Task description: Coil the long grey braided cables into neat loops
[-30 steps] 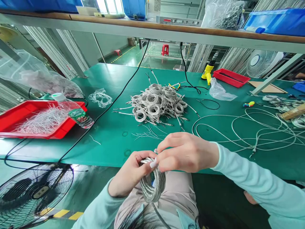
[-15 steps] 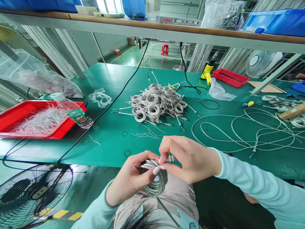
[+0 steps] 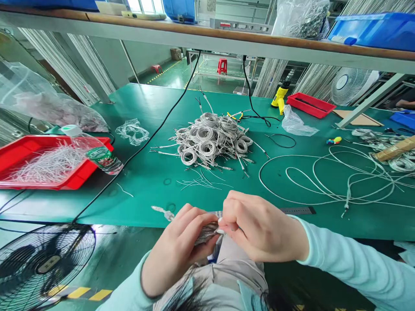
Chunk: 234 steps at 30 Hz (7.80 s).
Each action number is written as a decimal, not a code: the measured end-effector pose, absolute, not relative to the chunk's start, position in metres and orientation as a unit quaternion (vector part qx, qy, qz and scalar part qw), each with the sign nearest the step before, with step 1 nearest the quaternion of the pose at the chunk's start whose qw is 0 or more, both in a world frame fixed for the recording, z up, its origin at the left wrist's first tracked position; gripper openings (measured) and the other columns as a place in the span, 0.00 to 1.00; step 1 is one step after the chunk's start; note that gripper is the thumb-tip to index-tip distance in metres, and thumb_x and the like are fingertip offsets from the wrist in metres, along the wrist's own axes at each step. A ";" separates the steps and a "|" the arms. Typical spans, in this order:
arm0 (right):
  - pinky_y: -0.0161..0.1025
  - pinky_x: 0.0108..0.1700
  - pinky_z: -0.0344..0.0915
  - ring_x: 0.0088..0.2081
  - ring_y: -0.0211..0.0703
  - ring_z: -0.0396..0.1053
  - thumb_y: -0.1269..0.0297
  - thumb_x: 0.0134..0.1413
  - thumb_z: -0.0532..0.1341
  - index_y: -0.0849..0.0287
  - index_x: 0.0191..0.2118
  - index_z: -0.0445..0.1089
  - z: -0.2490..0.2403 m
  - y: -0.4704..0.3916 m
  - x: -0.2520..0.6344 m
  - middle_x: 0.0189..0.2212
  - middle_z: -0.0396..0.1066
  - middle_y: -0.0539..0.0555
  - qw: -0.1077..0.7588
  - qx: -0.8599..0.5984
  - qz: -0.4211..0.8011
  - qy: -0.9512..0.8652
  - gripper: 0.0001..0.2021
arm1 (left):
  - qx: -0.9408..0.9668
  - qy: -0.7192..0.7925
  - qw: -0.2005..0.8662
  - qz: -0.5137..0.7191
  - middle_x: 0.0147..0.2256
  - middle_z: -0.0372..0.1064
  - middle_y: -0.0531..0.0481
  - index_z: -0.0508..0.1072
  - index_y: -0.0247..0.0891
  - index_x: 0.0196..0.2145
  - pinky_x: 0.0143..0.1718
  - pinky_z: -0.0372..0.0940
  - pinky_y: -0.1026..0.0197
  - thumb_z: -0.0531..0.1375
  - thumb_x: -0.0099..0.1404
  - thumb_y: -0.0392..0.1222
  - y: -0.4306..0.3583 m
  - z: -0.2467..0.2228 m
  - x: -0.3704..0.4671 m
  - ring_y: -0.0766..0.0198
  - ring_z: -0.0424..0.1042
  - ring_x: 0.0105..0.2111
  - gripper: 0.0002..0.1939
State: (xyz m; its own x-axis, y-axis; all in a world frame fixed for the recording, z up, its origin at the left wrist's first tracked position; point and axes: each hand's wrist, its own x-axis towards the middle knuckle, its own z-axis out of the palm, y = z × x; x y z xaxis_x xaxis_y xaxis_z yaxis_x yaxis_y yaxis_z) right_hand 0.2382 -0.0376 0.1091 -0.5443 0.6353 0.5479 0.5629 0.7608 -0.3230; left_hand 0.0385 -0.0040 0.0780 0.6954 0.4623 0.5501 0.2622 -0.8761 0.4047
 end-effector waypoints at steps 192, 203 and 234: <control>0.35 0.32 0.64 0.29 0.37 0.64 0.75 0.60 0.52 0.54 0.36 0.53 0.060 -0.045 0.228 0.29 0.67 0.49 0.523 -0.421 0.128 -0.730 0.08 | 0.961 0.117 0.042 0.247 0.33 0.71 0.45 0.67 0.32 0.42 0.32 0.62 0.59 0.52 0.70 0.36 0.018 0.088 0.047 0.61 0.64 0.31 0.07; 0.41 0.38 0.65 0.37 0.41 0.66 0.73 0.57 0.55 0.58 0.41 0.55 0.068 -0.047 0.240 0.37 0.69 0.56 0.487 -0.388 0.142 -0.770 0.08 | 0.951 0.126 0.062 0.275 0.35 0.70 0.44 0.67 0.31 0.43 0.34 0.62 0.59 0.54 0.69 0.34 0.017 0.088 0.042 0.61 0.64 0.34 0.06; 0.37 0.30 0.62 0.26 0.38 0.62 0.75 0.63 0.48 0.56 0.34 0.56 0.076 -0.051 0.230 0.26 0.70 0.52 0.451 -0.321 -0.088 -0.828 0.08 | 0.904 0.179 0.259 0.288 0.32 0.63 0.50 0.57 0.39 0.37 0.29 0.64 0.65 0.56 0.65 0.36 0.008 0.089 0.038 0.66 0.62 0.30 0.08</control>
